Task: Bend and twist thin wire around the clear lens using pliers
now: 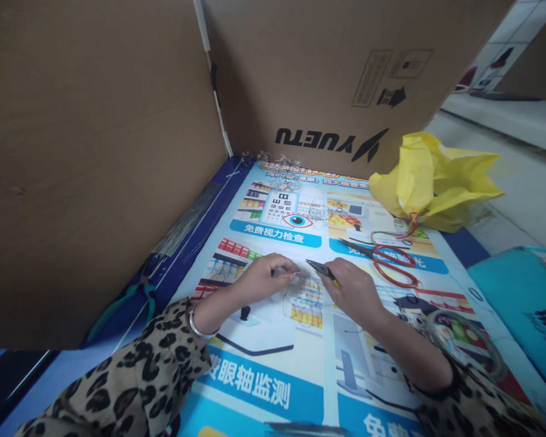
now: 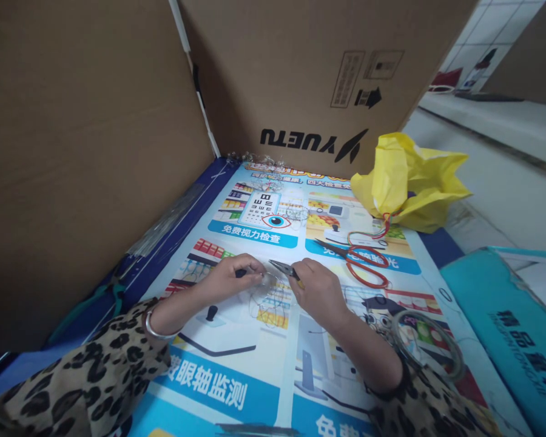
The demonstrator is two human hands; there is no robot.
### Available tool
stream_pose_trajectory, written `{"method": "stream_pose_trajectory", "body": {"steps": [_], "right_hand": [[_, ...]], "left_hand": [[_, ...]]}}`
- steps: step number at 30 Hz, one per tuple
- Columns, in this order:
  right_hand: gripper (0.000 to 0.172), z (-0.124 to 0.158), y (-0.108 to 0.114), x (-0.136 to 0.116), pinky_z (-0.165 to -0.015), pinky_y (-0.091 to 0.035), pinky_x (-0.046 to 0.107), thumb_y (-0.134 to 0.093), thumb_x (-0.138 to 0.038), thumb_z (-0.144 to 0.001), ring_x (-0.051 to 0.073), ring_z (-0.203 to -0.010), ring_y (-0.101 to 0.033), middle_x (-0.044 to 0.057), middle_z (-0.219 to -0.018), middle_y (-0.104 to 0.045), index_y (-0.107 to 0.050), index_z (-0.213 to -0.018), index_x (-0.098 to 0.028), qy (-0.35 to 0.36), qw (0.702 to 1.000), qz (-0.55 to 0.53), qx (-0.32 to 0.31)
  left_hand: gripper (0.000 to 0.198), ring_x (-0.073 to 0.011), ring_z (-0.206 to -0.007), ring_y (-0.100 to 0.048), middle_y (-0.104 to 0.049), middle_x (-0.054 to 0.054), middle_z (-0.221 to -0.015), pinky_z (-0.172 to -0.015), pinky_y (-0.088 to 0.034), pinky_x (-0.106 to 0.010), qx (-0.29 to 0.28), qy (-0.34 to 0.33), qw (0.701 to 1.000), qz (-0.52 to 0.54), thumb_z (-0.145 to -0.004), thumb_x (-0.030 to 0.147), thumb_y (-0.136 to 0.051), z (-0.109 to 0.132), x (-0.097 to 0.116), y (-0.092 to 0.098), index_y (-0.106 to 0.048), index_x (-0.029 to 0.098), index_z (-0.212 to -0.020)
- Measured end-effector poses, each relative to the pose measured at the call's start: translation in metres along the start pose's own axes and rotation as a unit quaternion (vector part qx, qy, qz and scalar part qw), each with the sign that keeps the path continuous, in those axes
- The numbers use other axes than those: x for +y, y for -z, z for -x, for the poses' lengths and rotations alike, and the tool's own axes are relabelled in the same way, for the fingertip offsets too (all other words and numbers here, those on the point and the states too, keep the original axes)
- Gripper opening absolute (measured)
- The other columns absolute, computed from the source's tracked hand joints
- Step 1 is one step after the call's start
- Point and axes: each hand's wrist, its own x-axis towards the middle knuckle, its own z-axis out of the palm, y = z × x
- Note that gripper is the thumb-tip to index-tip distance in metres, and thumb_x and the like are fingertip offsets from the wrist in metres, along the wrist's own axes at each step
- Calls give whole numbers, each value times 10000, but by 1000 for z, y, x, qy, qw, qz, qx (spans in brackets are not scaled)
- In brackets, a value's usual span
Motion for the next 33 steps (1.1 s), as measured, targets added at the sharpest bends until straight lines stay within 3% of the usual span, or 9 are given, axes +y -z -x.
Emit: {"method": "stream_pose_trajectory", "body": {"steps": [10, 18, 26, 33], "right_hand": [[208, -1, 2, -1, -619, -401, 262, -421, -341, -871, 158, -689, -536, 38, -730, -570, -547, -824, -181, -62, 997, -43, -18], [190, 0, 0, -2, -643, -415, 262, -436, -314, -859, 161, -710, -553, 47, -749, -586, -567, -824, -179, -34, 999, -28, -8], [147, -3, 0, -8, -639, -418, 260, -463, -272, -843, 164, -705, -560, 48, -725, -589, -564, -790, -179, -28, 999, -26, -17], [159, -3, -1, -9, -649, -417, 257, -466, -284, -848, 164, -723, -565, 49, -740, -591, -573, -816, -170, -37, 998, -34, -39]], "left_hand": [[142, -153, -911, -601, -664, -60, -959, -854, -448, -291, -14, 7, 998, 56, -770, 246, -589, 0, -4, 1, -653, 174, -875], [181, -129, -727, -570, -647, -20, -767, -681, -449, -240, -18, 47, 998, 28, -813, 296, -518, 2, -1, 0, -630, 154, -805], [171, -148, -816, -600, -665, -42, -855, -748, -457, -254, -33, 9, 999, 4, -814, 240, -516, 1, -3, 0, -663, 163, -854], [157, -141, -797, -591, -650, -35, -828, -740, -446, -246, -34, 17, 999, -10, -815, 243, -509, 1, -4, 0, -641, 157, -824]]}}
